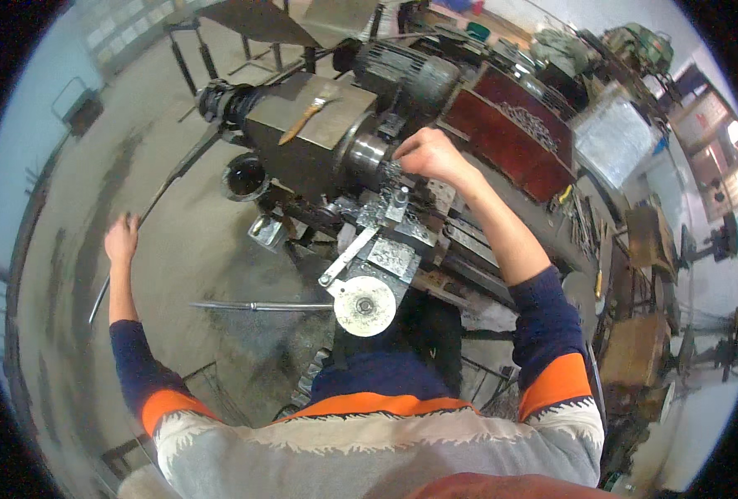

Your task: The person operates a metal lathe to machine small cylindrical metal parts. They repeatedly insert a metal rod into the chuck, engage the machine, and remove the finished part, placing it into a collection bin.

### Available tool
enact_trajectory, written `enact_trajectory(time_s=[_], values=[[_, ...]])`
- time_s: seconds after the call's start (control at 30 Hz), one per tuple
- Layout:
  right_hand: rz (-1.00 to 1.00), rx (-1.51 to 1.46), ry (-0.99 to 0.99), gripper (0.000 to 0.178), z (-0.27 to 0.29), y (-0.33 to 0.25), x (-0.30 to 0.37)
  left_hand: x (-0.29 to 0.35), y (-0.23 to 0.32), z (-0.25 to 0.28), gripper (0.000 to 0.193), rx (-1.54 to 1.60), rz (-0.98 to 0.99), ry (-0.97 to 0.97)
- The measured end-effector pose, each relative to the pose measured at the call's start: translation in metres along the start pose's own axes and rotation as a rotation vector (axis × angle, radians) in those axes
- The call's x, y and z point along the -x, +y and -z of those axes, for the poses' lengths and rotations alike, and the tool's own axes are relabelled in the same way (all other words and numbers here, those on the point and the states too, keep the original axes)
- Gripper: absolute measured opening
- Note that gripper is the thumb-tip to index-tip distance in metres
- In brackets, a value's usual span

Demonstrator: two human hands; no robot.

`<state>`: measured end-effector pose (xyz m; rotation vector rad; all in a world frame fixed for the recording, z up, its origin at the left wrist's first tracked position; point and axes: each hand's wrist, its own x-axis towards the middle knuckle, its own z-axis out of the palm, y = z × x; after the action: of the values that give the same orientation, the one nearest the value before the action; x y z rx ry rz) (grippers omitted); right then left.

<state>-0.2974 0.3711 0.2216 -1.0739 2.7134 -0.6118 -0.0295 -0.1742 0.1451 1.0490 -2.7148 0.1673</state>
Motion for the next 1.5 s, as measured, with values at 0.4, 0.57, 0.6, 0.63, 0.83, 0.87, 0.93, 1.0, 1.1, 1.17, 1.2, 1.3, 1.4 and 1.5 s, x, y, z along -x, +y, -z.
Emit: enact_trajectory(time_s=[0.4, 0.57, 0.6, 0.63, 0.83, 0.87, 0.93, 1.0, 1.1, 1.17, 1.2, 1.3, 1.4, 1.5], values=[[-0.018, 0.094, 0.012, 0.023, -0.029, -0.012, -0.021, 0.150, 0.105, 0.022, 0.040, 0.058, 0.071, -0.013], [-0.019, 0.132, 0.028, 0.024, -0.015, -0.014, -0.010, 0.131, 0.129, 0.065, 0.031, -0.014, -0.211, 0.028], [0.056, 0.032, 0.085, 0.027, -0.006, -0.022, 0.003, 0.129, 0.147, 0.083, 0.030, 0.291, -0.219, 0.042], [0.130, -0.069, 0.142, 0.029, 0.000, -0.027, 0.014, 0.126, 0.173, 0.097, 0.029, 0.595, -0.226, 0.052], [0.601, -0.244, 0.419, 0.040, -0.011, -0.063, 0.064, 0.137, 0.324, 0.129, 0.034, 1.724, -0.371, -0.800], [0.604, -0.244, 0.442, 0.037, -0.014, -0.064, 0.068, 0.138, 0.342, 0.122, 0.034, 1.827, -0.464, -0.913], [0.579, -0.207, 0.541, 0.036, -0.020, -0.061, 0.075, 0.148, 0.364, 0.121, 0.034, 2.057, -0.345, -1.022], [0.558, -0.194, 0.587, 0.035, -0.022, -0.057, 0.080, 0.150, 0.372, 0.115, 0.034, 2.074, -0.345, -0.984], [0.569, -0.123, 0.618, 0.031, -0.022, -0.060, 0.086, 0.148, 0.370, 0.118, 0.034, 1.831, -0.525, -0.796], [0.597, -0.112, 0.564, 0.032, -0.019, -0.060, 0.088, 0.145, 0.366, 0.120, 0.033, 1.654, -0.662, -0.687], [0.574, -0.093, 0.536, 0.032, -0.017, -0.061, 0.088, 0.143, 0.364, 0.122, 0.033, 1.531, -0.682, -0.651], [0.556, -0.092, 0.448, 0.028, -0.014, -0.058, 0.083, 0.139, 0.360, 0.134, 0.030, 1.295, -0.735, -0.578], [0.550, -0.124, 0.355, 0.028, -0.013, -0.052, 0.076, 0.137, 0.358, 0.130, 0.030, 1.323, -0.735, -0.594], [0.514, -0.167, 0.265, 0.026, -0.009, -0.053, 0.073, 0.136, 0.354, 0.133, 0.031, 1.336, -0.755, -0.651]])
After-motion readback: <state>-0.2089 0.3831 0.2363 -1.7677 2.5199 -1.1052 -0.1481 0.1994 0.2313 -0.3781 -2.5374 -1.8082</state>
